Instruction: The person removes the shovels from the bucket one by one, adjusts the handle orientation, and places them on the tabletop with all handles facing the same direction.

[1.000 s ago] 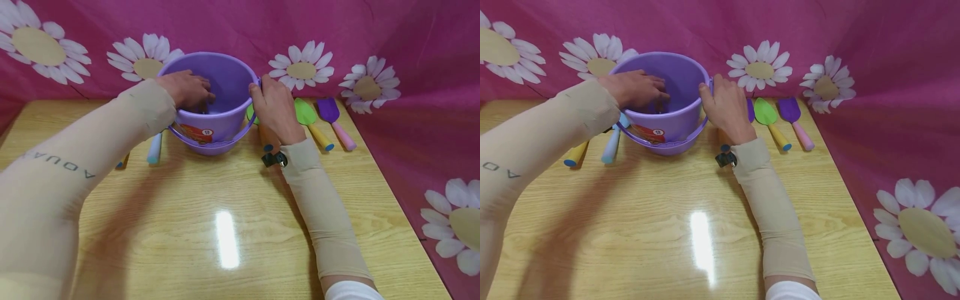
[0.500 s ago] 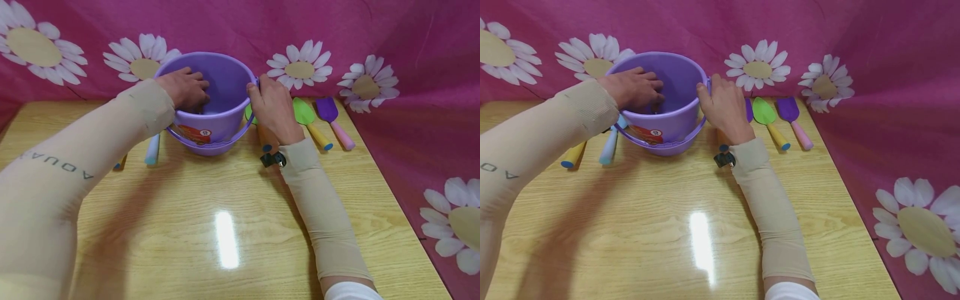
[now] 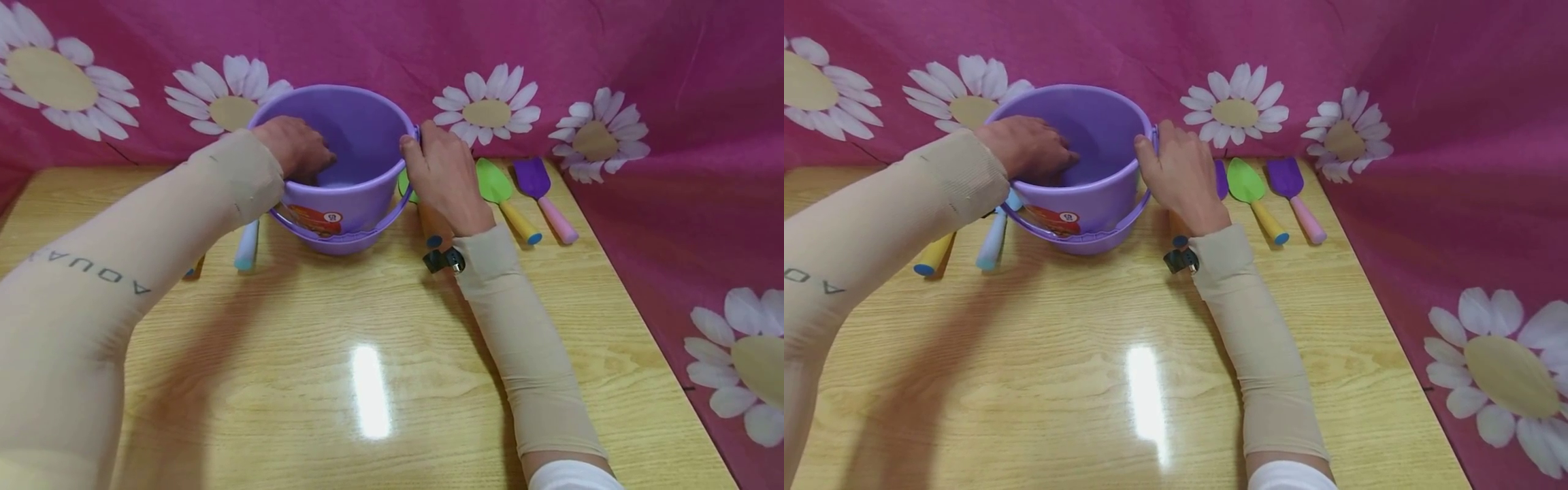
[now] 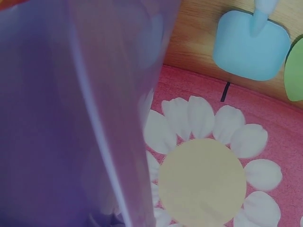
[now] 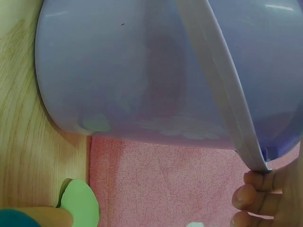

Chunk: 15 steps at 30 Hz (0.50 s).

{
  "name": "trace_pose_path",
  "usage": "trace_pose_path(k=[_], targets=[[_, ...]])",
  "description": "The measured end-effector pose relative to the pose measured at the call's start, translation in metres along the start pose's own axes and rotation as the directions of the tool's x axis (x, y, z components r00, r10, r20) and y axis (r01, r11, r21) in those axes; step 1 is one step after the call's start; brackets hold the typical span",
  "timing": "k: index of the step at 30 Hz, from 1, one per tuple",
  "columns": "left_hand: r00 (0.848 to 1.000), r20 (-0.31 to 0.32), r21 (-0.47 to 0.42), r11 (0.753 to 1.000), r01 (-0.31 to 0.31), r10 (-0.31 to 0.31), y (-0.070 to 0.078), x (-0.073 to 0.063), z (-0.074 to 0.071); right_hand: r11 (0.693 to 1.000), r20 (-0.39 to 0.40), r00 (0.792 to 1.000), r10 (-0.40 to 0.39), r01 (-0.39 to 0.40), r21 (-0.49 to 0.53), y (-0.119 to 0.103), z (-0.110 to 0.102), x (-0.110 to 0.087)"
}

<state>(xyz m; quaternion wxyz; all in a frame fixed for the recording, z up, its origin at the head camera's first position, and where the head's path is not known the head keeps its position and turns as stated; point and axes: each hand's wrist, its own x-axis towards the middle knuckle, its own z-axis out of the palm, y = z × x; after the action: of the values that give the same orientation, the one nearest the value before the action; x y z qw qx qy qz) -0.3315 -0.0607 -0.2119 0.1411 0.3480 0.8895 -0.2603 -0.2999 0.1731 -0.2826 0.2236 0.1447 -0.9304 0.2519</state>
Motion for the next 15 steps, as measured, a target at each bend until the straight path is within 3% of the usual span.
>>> trace_pose_path(k=[15], targets=[[0.997, 0.052, -0.017, 0.999, 0.049, -0.048, 0.0008, -0.0047, -0.0008, 1.0, 0.014, 1.0, 0.005, -0.004, -0.005, -0.0008, -0.0006, 0.0011]])
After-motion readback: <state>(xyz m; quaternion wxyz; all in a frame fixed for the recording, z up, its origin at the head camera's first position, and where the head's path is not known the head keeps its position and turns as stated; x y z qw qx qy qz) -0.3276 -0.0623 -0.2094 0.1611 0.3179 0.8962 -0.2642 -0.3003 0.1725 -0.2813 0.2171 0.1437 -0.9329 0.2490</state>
